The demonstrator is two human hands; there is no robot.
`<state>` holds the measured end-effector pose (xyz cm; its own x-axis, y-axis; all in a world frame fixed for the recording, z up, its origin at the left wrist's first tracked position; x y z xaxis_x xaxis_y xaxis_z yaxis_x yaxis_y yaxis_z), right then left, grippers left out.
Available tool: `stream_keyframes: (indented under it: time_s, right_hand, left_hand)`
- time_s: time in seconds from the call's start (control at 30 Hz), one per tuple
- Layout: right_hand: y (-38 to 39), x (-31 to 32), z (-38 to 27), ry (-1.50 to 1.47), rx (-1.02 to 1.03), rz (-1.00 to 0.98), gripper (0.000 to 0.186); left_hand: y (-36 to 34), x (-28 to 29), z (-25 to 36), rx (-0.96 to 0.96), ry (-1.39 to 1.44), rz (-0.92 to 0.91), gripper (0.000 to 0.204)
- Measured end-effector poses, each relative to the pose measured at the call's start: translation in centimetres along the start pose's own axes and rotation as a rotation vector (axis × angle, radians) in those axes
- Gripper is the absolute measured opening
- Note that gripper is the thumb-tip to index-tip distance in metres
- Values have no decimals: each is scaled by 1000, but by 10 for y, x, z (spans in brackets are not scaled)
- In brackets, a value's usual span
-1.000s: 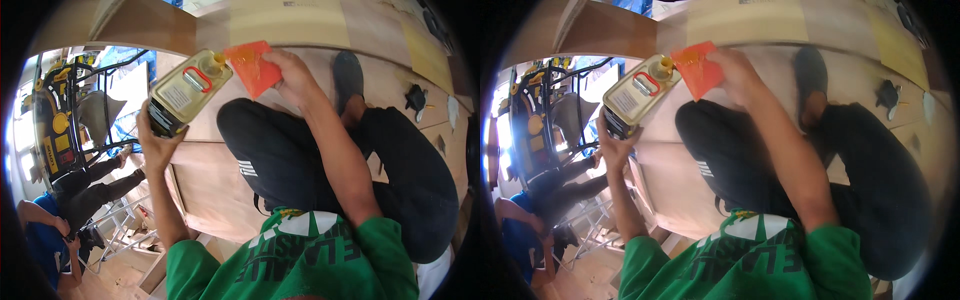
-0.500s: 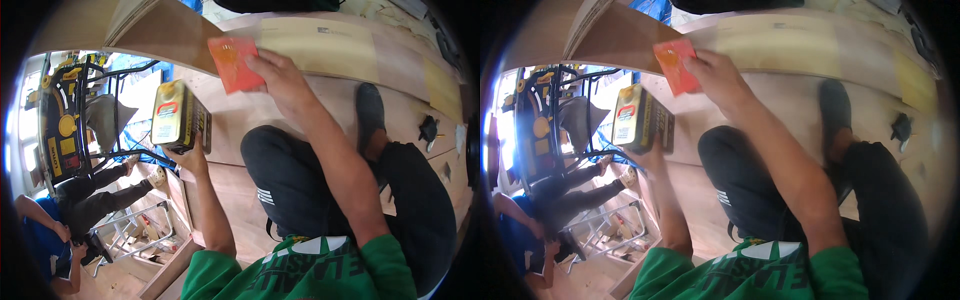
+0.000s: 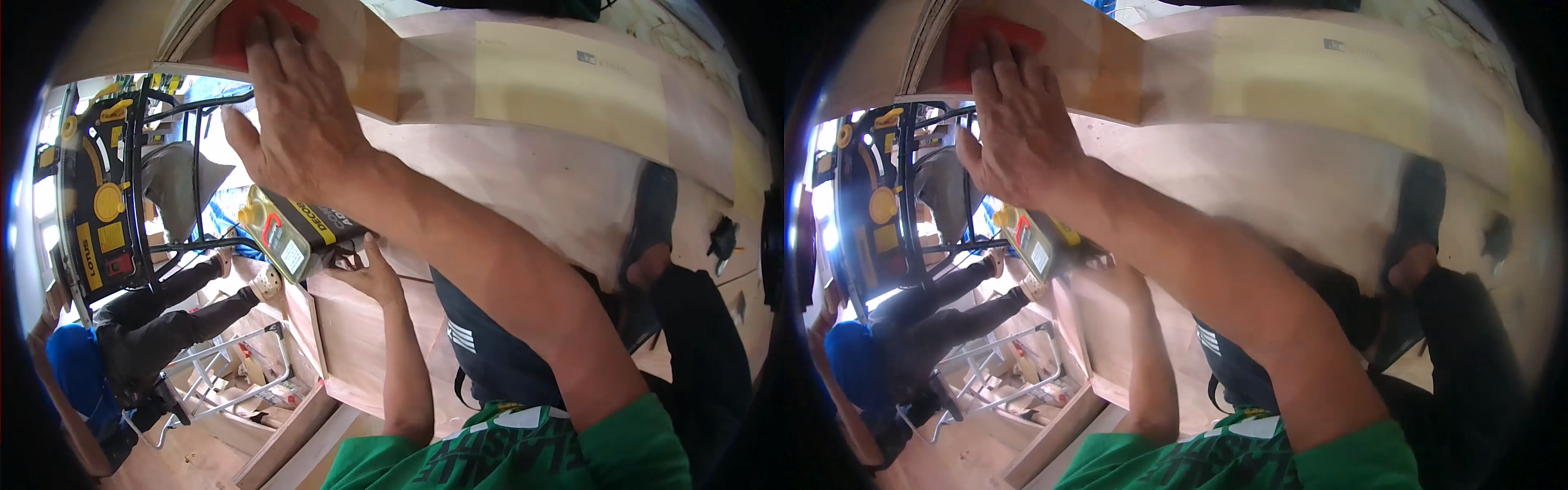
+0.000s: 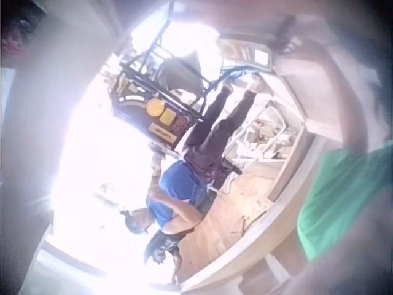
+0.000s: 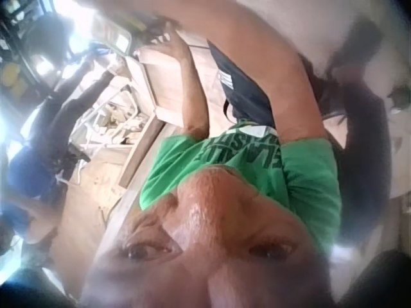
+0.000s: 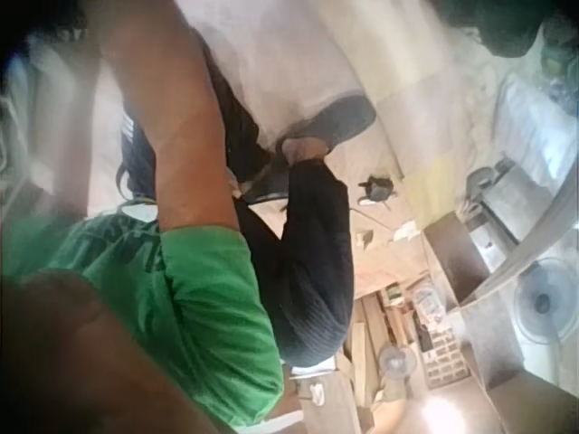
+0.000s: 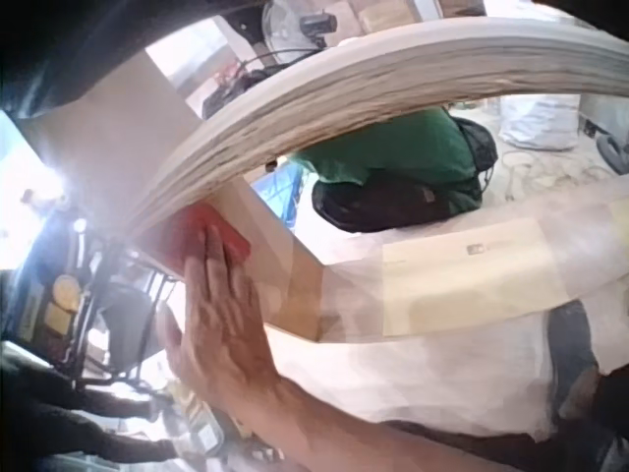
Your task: The person sits on the floor and applies a liquid wood finish to a wooden frame using a red cloth. They repeatedly pour the finish from a metal can onto the cloth and rub it into the wood, covering various sections of the frame.
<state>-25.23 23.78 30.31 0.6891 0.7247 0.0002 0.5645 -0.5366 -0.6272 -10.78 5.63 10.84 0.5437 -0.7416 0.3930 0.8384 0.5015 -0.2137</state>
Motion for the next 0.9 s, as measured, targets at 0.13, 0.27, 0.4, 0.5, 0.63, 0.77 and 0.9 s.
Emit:
stream_keyframes:
  time_s: [0.13, 0.27, 0.4, 0.5, 0.63, 0.77, 0.9]
  right_hand:
    - [12, 9, 1, 161, 148, 31, 46]
    - [18, 5, 8, 152, 187, 90, 49]
    - [34, 16, 1, 170, 241, -2, 46]
    - [47, 21, 15, 112, 228, -17, 46]
    - [73, 45, 4, -122, 128, -106, 38]
    - [35, 85, 24, 48, -87, 136, 21]
    - [-12, 80, 50, -60, -291, 14, 17]
  left_hand:
    - [4, 15, -38, 116, 45, 52, 89]
    - [43, 19, -70, 452, 285, 83, 71]
    - [112, 21, -121, 113, 68, -337, 22]
    - [58, -28, -20, -217, -59, -427, 31]
    - [41, -34, -101, -395, -320, -593, 34]
    - [34, -58, -74, -332, -460, -613, 29]
    - [33, -68, -55, -390, -482, -519, 27]
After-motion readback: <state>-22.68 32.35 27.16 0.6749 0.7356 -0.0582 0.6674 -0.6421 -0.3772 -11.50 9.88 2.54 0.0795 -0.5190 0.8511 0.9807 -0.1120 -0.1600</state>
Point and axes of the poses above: each hand's wrist, its own y-axis away from the middle knuckle, its own x-axis out of the back of the hand, z = x × y, the point moved 3 cm from there along -y, towards the middle knuckle, and after that the axes turned 2 degrees about -x, right-handed, at the moved point
